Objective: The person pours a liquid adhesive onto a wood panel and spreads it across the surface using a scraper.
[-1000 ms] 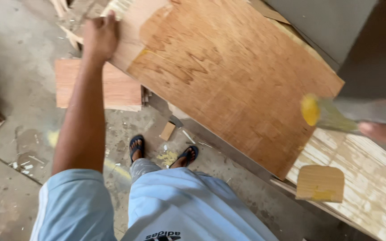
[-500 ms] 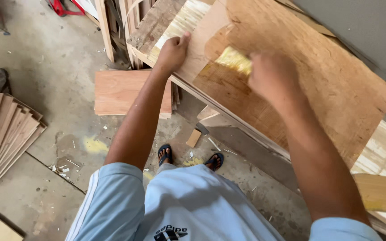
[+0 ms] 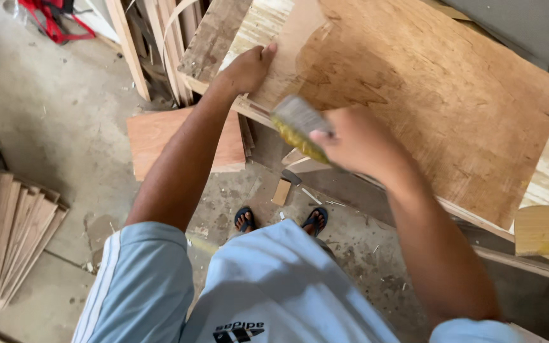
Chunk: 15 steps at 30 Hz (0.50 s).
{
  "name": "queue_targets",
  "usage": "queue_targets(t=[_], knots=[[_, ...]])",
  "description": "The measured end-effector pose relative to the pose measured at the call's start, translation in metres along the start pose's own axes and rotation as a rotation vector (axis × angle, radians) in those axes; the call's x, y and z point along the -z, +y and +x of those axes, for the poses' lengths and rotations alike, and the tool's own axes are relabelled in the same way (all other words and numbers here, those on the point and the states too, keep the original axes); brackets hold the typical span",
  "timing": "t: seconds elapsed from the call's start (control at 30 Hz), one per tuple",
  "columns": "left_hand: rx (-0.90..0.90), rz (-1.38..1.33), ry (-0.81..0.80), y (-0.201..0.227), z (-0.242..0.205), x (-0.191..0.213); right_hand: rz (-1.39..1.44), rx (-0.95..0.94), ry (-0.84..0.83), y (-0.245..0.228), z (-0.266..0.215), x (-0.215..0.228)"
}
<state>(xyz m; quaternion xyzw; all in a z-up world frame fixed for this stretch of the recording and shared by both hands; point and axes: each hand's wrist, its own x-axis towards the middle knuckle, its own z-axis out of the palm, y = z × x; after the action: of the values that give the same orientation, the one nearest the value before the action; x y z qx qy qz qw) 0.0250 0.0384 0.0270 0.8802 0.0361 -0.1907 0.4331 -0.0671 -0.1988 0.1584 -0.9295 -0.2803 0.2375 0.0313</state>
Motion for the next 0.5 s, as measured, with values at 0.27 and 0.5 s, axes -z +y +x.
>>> queue_targets(t=[0.27, 0.5], knots=[[-0.025, -0.036, 0.110, -0.002, -0.003, -0.010, -0.112, -0.294, 0.108, 0.054, -0.017, -0.006], [-0.037, -0.047, 0.233, 0.002, -0.010, -0.022, -0.169, -0.364, 0.165, 0.078, -0.013, 0.007]])
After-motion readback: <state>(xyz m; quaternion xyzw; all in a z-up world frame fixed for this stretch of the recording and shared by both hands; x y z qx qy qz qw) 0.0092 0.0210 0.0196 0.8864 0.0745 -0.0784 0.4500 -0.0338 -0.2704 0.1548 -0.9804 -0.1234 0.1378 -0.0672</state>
